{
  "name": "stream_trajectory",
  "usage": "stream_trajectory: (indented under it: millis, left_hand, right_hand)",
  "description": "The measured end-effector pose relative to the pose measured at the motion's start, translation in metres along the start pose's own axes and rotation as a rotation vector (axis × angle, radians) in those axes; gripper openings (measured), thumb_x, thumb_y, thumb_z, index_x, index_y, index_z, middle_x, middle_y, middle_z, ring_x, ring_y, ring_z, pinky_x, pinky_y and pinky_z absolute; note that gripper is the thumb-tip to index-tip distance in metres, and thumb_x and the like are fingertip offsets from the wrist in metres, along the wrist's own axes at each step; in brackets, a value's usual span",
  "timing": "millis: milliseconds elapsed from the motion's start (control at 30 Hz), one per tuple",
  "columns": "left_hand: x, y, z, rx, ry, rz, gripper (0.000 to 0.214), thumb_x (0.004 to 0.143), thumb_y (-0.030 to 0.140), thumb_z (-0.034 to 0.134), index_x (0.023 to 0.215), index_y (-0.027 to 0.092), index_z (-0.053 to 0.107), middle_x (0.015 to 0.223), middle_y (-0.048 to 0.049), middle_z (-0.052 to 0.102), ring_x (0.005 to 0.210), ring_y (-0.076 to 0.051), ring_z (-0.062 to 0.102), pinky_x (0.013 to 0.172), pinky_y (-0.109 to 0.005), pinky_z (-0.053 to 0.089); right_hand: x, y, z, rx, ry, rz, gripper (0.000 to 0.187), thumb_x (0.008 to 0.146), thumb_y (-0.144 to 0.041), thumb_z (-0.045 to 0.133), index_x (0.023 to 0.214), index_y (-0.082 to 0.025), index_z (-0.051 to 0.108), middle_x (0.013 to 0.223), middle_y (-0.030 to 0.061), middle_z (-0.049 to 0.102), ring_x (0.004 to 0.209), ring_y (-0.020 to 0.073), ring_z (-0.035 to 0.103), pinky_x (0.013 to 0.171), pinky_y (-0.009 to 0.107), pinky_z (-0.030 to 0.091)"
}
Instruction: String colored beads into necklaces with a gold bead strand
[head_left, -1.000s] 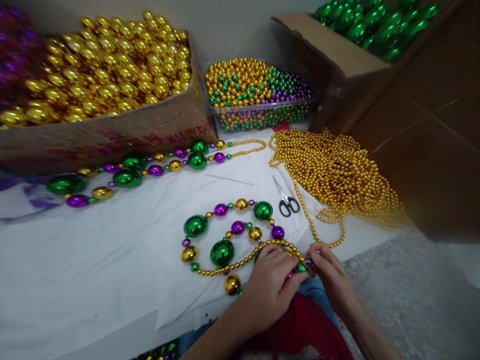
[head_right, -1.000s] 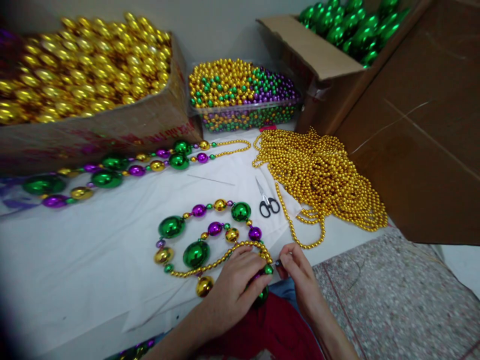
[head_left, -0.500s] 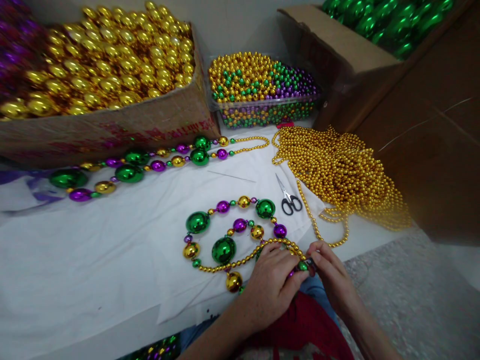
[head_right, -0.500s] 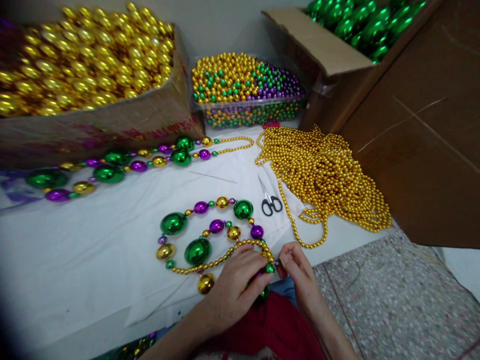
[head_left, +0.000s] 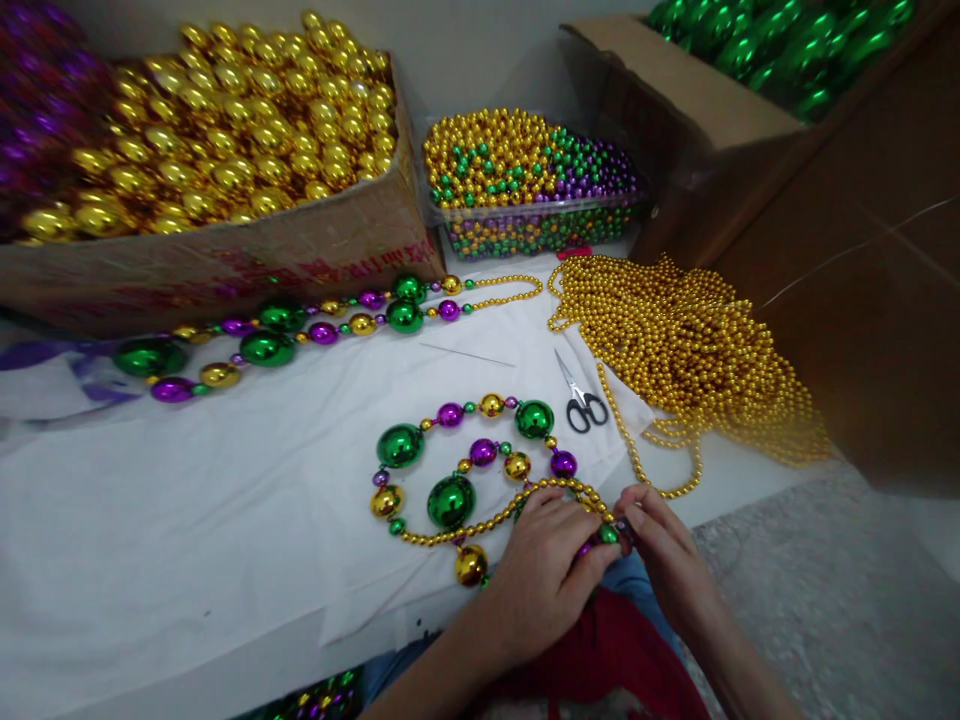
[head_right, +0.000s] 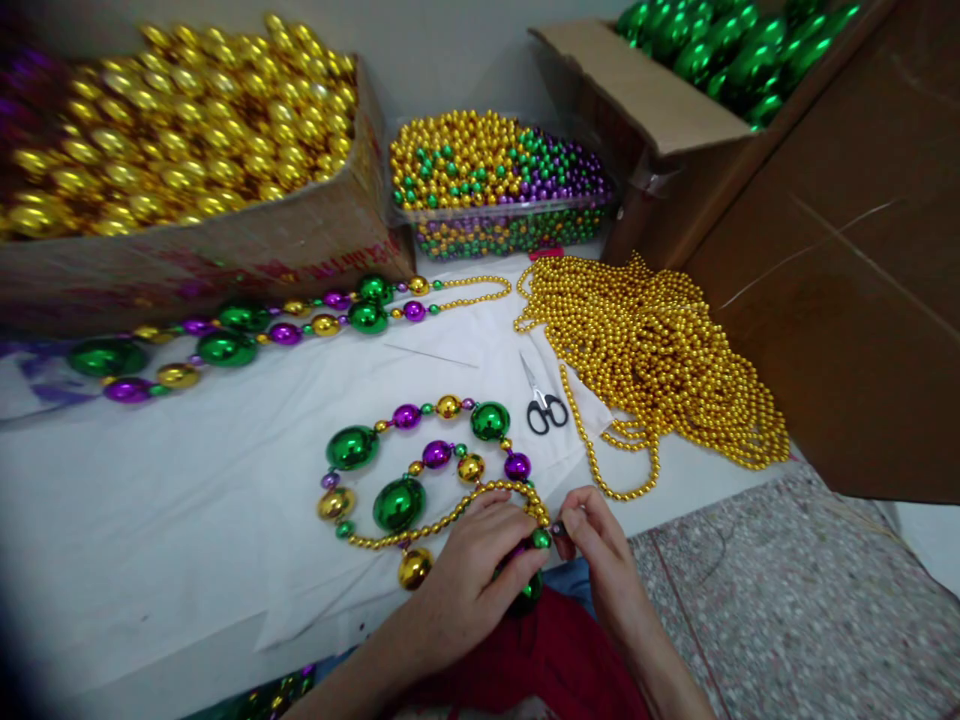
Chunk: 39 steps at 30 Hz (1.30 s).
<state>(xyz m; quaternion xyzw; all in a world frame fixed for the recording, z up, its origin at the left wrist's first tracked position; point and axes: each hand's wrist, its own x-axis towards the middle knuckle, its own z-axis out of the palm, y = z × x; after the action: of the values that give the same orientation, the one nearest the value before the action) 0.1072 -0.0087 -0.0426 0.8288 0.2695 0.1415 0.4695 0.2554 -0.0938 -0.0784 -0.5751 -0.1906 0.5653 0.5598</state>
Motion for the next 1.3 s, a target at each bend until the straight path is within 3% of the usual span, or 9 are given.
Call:
stream_trajectory:
  millis: [300,433,567,633,767,867,1033,1300]
  left_hand:
    - [0.000,-0.001,-0.001,-0.020,0.004,0.009,0.021,0.095,0.030,0.043,0.082,0.019,0.056,0.079,-0.0009,0.062,0.080,-0.016,0.055,0.095,-0.037,0.034]
    - [0.001,-0.002,0.000,-0.012,0.027,0.004,0.022,0.095,0.030,0.044,0.077,0.018,0.053,0.074,-0.0001,0.058,0.076,-0.015,0.053,0.092,-0.035,0.036]
    - [0.002,-0.002,0.001,-0.024,0.046,-0.005,0.020,0.093,0.026,0.046,0.076,0.018,0.051,0.074,-0.0002,0.057,0.078,-0.015,0.053,0.089,-0.034,0.037]
    - [0.002,-0.002,0.002,-0.030,0.053,-0.014,0.019,0.093,0.025,0.047,0.075,0.018,0.050,0.074,-0.0005,0.056,0.078,-0.016,0.052,0.087,-0.033,0.038]
    - [0.003,-0.002,0.002,-0.029,0.052,-0.020,0.020,0.094,0.025,0.044,0.076,0.018,0.049,0.074,-0.0003,0.055,0.078,-0.015,0.051,0.088,-0.033,0.037]
    - [0.002,-0.001,0.001,-0.023,0.036,-0.002,0.019,0.095,0.026,0.044,0.079,0.018,0.051,0.076,0.0001,0.055,0.079,-0.014,0.051,0.091,-0.034,0.036]
    - [0.001,0.000,0.002,0.022,0.079,0.003,0.012,0.091,0.027,0.049,0.088,0.018,0.057,0.096,-0.0054,0.058,0.096,-0.019,0.051,0.090,-0.035,0.038]
    - [0.002,-0.006,0.012,0.116,0.066,0.049,0.006,0.087,0.024,0.056,0.085,0.018,0.056,0.084,-0.0029,0.059,0.086,-0.019,0.053,0.093,-0.039,0.038]
  right_hand:
    - [-0.002,-0.008,-0.002,0.055,0.000,0.004,0.022,0.091,-0.042,0.049,0.091,-0.021,0.053,0.068,-0.0018,0.046,0.064,0.0141,0.039,0.063,0.028,0.031]
    - [-0.005,-0.004,-0.010,-0.024,-0.006,0.000,0.027,0.091,-0.047,0.048,0.089,-0.021,0.054,0.067,-0.0014,0.046,0.062,0.0149,0.039,0.061,0.028,0.030]
    - [-0.009,-0.002,-0.011,-0.061,-0.026,0.005,0.041,0.093,-0.055,0.036,0.081,-0.021,0.055,0.062,-0.0017,0.043,0.061,0.0153,0.037,0.060,0.028,0.031]
    - [-0.009,-0.004,-0.010,-0.098,-0.044,-0.030,0.038,0.092,-0.052,0.042,0.075,-0.020,0.055,0.063,-0.0015,0.043,0.062,0.0147,0.038,0.060,0.027,0.032]
    - [-0.010,-0.009,-0.007,-0.189,-0.025,-0.074,0.016,0.083,-0.035,0.065,0.078,-0.021,0.058,0.070,-0.0026,0.047,0.067,0.0132,0.042,0.062,0.025,0.034]
    - [-0.009,-0.011,-0.009,-0.243,-0.024,-0.091,0.012,0.082,-0.033,0.067,0.082,-0.022,0.062,0.075,-0.0018,0.051,0.070,0.0136,0.046,0.062,0.024,0.035]
    - [-0.013,-0.012,-0.013,-0.257,-0.028,-0.029,0.014,0.081,-0.035,0.067,0.086,-0.022,0.064,0.075,-0.0013,0.054,0.068,0.0140,0.047,0.060,0.024,0.036]
    - [-0.013,-0.016,-0.012,-0.308,-0.027,-0.051,0.018,0.081,-0.036,0.067,0.076,-0.019,0.063,0.069,-0.0005,0.054,0.066,0.0146,0.049,0.059,0.025,0.037]
